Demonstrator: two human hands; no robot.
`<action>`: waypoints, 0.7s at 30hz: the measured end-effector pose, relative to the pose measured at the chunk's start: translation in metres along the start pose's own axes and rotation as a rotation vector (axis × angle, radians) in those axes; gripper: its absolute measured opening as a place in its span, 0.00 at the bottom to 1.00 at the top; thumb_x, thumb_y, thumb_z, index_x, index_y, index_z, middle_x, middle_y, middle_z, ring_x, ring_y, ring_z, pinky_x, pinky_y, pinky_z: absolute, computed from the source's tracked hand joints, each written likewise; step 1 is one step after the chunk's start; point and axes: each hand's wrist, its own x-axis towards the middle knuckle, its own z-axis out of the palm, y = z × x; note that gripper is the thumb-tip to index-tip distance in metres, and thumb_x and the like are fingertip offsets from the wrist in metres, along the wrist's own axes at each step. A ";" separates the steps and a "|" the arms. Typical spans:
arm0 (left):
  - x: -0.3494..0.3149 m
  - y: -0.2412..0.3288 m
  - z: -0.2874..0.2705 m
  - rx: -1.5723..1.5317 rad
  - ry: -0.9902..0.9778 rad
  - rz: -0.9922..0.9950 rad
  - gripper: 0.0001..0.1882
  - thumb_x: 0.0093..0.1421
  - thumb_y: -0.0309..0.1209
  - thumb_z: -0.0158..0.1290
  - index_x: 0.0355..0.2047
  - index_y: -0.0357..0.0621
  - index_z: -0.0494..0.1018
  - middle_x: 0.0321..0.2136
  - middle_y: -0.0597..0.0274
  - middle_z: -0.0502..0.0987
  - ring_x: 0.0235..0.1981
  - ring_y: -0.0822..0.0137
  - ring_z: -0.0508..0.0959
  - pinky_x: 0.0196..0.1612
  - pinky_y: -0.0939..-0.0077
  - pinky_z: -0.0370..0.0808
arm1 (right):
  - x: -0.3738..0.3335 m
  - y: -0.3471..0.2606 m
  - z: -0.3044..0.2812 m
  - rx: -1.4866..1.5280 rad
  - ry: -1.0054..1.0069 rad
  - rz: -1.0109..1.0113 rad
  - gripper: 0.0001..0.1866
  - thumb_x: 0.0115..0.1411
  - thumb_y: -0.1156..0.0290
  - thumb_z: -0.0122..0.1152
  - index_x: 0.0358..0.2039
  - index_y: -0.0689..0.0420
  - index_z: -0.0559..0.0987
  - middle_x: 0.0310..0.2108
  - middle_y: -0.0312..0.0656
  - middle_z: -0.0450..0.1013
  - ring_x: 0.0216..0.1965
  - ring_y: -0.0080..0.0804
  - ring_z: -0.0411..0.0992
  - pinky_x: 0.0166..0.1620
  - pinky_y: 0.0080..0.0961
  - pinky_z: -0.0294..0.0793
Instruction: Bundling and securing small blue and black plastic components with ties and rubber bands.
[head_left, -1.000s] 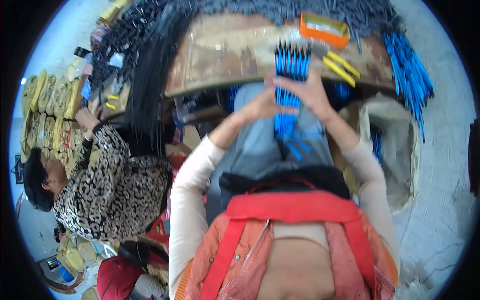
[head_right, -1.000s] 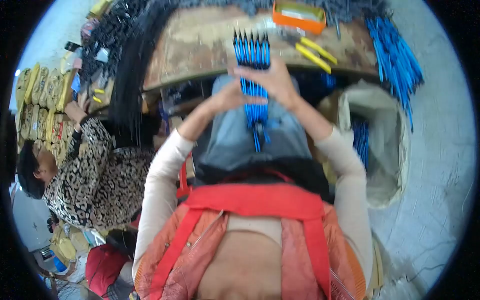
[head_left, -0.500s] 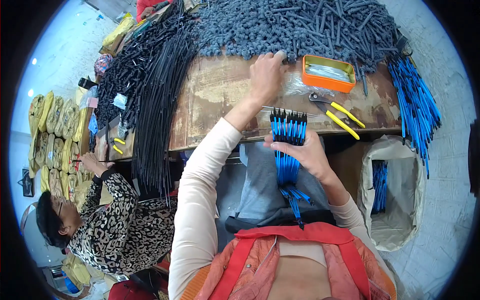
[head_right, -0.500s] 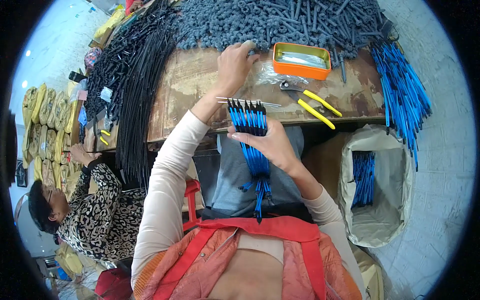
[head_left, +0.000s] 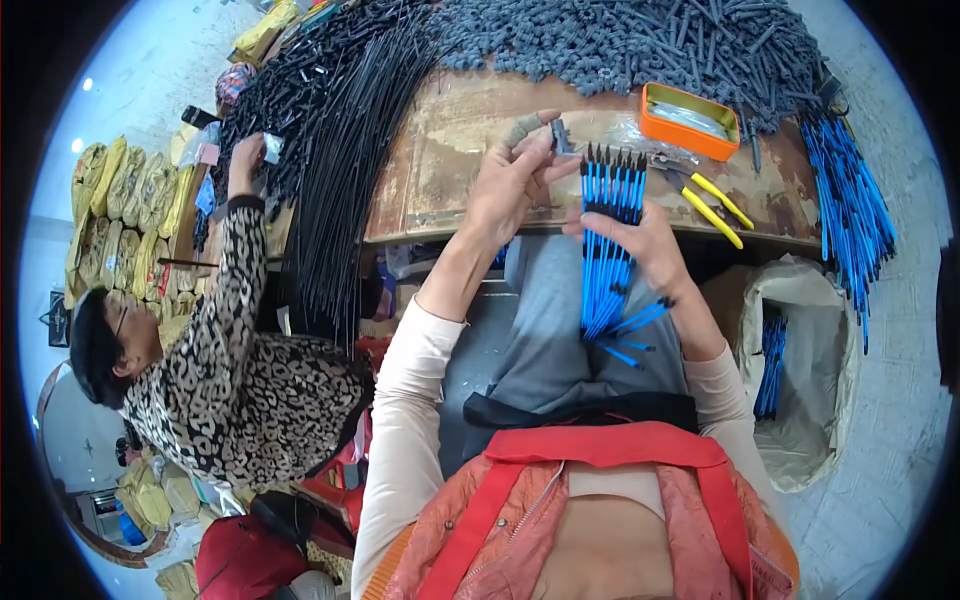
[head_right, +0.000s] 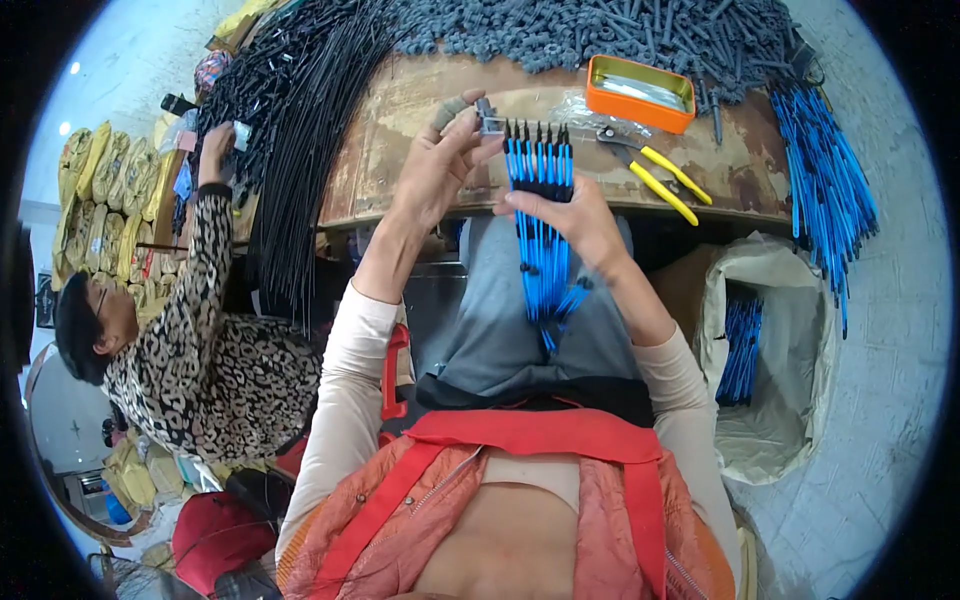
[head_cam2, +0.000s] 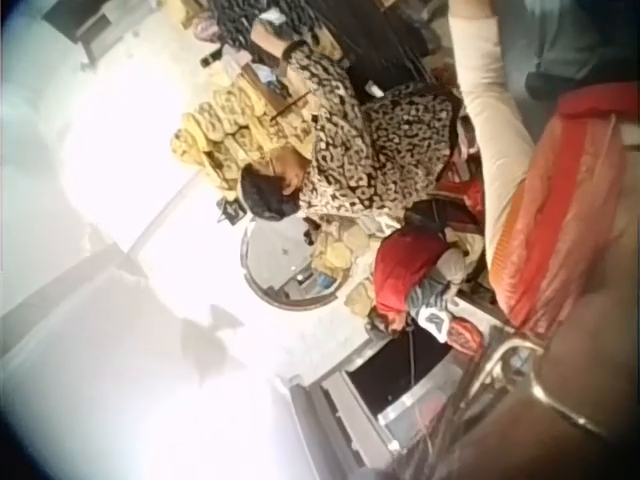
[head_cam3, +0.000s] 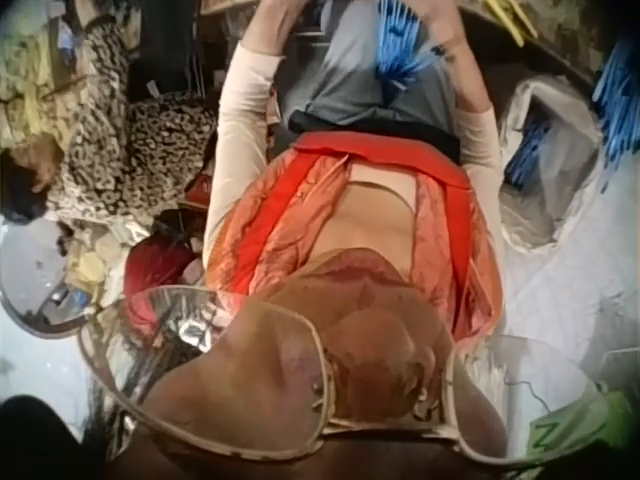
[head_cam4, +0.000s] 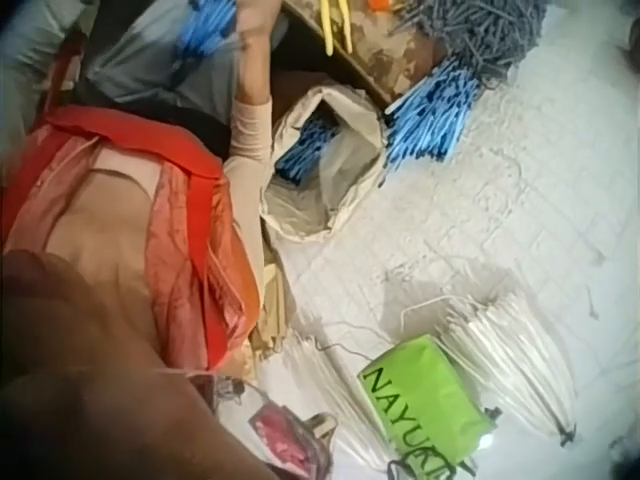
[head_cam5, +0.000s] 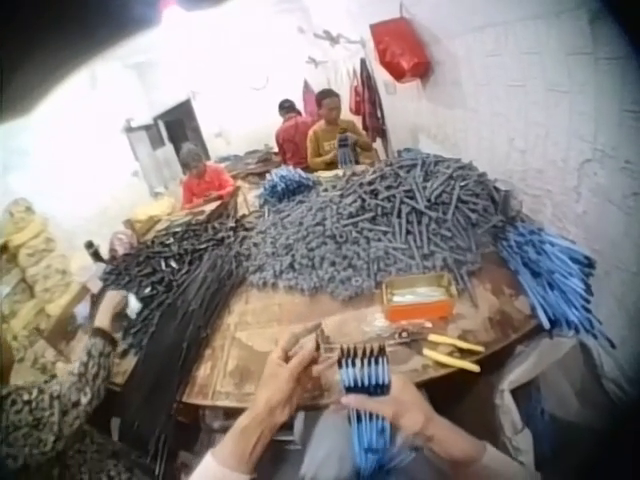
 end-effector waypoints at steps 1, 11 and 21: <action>-0.006 0.001 0.000 -0.131 0.009 -0.011 0.20 0.66 0.26 0.50 0.58 0.40 0.65 0.43 0.56 0.78 0.42 0.64 0.81 0.47 0.74 0.81 | -0.001 -0.001 0.003 0.027 0.026 0.004 0.16 0.59 0.75 0.64 0.47 0.64 0.76 0.40 0.46 0.79 0.41 0.37 0.79 0.45 0.31 0.79; -0.019 -0.001 -0.007 -0.191 -0.082 0.050 0.25 0.65 0.22 0.50 0.61 0.36 0.59 0.43 0.53 0.78 0.41 0.61 0.81 0.45 0.68 0.82 | -0.005 0.005 0.009 0.090 -0.053 -0.030 0.19 0.59 0.72 0.65 0.49 0.65 0.75 0.41 0.48 0.78 0.41 0.41 0.80 0.47 0.33 0.80; -0.017 0.002 -0.014 -0.303 -0.127 0.041 0.22 0.67 0.25 0.48 0.60 0.37 0.61 0.46 0.52 0.75 0.44 0.59 0.81 0.47 0.68 0.82 | -0.009 0.005 0.015 0.047 -0.073 -0.084 0.26 0.57 0.60 0.66 0.49 0.66 0.73 0.42 0.52 0.77 0.43 0.43 0.79 0.49 0.35 0.80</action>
